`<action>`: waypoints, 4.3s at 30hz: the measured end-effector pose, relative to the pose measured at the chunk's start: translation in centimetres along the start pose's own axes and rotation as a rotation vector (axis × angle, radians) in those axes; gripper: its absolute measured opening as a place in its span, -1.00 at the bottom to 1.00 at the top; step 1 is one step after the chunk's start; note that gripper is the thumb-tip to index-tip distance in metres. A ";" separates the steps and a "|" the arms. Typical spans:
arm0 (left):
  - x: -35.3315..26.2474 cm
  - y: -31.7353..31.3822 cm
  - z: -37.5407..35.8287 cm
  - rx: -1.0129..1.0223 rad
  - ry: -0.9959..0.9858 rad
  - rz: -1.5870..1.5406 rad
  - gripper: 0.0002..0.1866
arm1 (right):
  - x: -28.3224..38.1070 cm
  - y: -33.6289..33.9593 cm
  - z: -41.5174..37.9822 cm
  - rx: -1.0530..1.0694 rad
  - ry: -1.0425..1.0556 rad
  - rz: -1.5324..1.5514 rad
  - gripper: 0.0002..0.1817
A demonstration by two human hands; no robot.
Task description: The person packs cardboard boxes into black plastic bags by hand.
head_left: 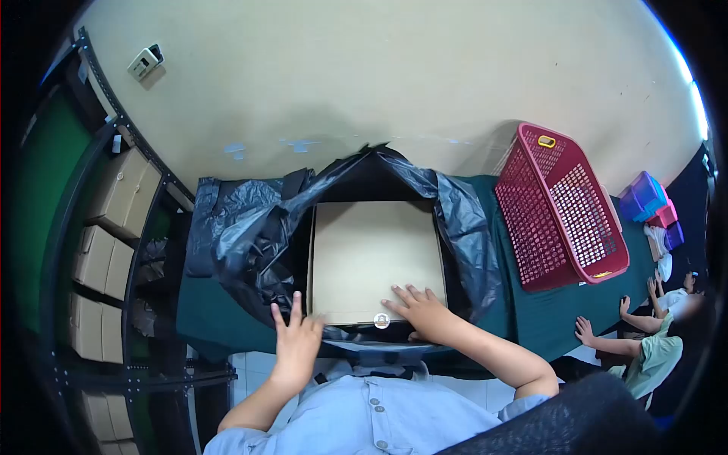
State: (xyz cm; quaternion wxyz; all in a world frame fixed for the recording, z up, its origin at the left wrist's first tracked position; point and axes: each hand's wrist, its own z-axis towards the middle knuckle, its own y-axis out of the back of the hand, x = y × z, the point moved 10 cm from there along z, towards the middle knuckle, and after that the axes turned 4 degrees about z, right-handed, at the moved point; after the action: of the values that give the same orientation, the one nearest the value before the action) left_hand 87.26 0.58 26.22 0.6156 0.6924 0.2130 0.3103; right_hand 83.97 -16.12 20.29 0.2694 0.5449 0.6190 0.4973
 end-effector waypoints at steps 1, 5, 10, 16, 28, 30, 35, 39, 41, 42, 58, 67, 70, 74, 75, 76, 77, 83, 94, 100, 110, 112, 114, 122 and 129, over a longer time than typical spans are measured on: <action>0.5 -1.2 -0.4 0.056 0.028 0.039 -0.65 | 0.0 -0.3 -0.3 0.003 0.009 -0.003 -0.01; -0.2 2.3 -2.9 -0.056 0.056 -0.062 -0.84 | -0.8 -0.7 -1.1 -0.056 0.015 -0.046 -0.11; -2.5 1.9 -5.0 0.078 0.021 0.033 -0.73 | -1.7 -0.4 -0.8 -0.135 0.017 -0.099 -0.23; -4.6 4.9 -7.1 -0.135 -0.053 0.043 -0.61 | -1.4 1.3 -0.9 -0.187 0.025 -0.197 -0.31; 7.0 9.0 -29.8 -0.615 0.552 -0.181 -0.62 | 14.7 13.8 -8.1 -0.978 0.167 0.515 -0.77; 9.3 9.0 -37.0 -0.662 0.739 -0.170 -0.63 | 21.4 12.7 -6.9 -1.009 0.312 0.546 -0.80; 9.9 8.9 -57.1 -0.862 1.300 -0.040 -0.69 | 40.8 9.3 -2.7 -0.741 0.768 0.598 -0.77; 7.0 8.1 -69.4 -0.997 1.619 -0.095 -0.68 | 53.9 7.1 -2.1 -0.556 1.050 0.677 -0.76; 5.4 9.0 -73.2 -1.054 1.706 0.034 -0.70 | 59.4 6.8 -2.3 -0.472 1.178 0.669 -0.75; 4.9 9.2 -75.0 -1.089 1.718 0.084 -0.71 | 61.9 6.7 -2.3 -0.433 1.226 0.681 -0.74; 23.0 22.6 -87.9 -1.375 1.596 0.622 -0.45 | 87.6 17.1 6.2 -0.439 1.675 0.778 -0.41; 38.2 20.7 -104.6 -1.756 1.838 -0.059 -0.22 | 100.5 26.8 8.5 -0.701 1.742 0.736 -0.22; 40.4 20.8 -103.9 -1.733 1.689 -0.331 -0.15 | 105.5 27.3 10.8 -0.500 1.649 0.711 0.01; 41.1 21.6 -103.0 -1.717 1.551 -0.294 -0.32 | 109.3 26.2 10.8 -0.141 1.792 0.826 0.16; 40.7 22.4 -102.2 -1.694 1.514 -0.180 -0.41 | 108.9 26.6 10.6 -0.139 1.797 0.828 0.16; 40.0 22.8 -102.2 -1.789 1.476 -0.137 -0.54 | 108.4 27.1 10.8 -0.072 1.811 0.888 0.19; 39.5 23.2 -101.7 -1.791 1.472 -0.127 -0.54 | 107.9 27.5 10.7 -0.007 1.828 0.945 0.23; 33.6 27.5 -96.0 -1.931 0.909 -0.142 -0.50 | 99.7 29.0 8.0 -0.088 1.885 1.165 0.22; 21.2 11.0 -88.8 -2.043 0.866 -0.789 -0.27 | 80.6 8.7 12.2 0.333 1.678 1.355 -0.01; 19.1 2.1 -79.8 -1.862 0.660 -1.157 -0.24 | 68.1 5.2 9.4 0.475 1.100 1.834 0.04; 17.4 1.6 -60.6 -1.317 0.913 -1.457 0.05 | 43.3 1.5 -0.5 0.351 0.878 2.065 0.25; 16.8 2.1 -56.3 -1.256 0.808 -1.496 0.05 | 38.5 2.2 -3.0 0.028 0.892 2.102 0.04; 15.9 3.6 -51.5 -1.203 0.699 -1.521 0.05 | 33.1 0.2 -4.3 -0.198 0.614 1.924 -0.15; 8.1 14.1 -32.4 -1.136 -0.123 -1.411 0.03 | 14.8 5.0 -12.7 -0.694 0.583 2.318 -0.49; 9.2 12.0 -13.4 -1.118 0.275 -1.274 -0.14 | 3.9 6.6 -16.6 -0.538 0.311 2.461 -0.47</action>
State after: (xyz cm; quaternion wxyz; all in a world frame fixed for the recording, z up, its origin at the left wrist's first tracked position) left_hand 83.51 14.66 40.25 0.8920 -0.0078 0.4497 0.0460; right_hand 71.14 -18.39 33.09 -0.3424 0.6223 -0.3895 0.5863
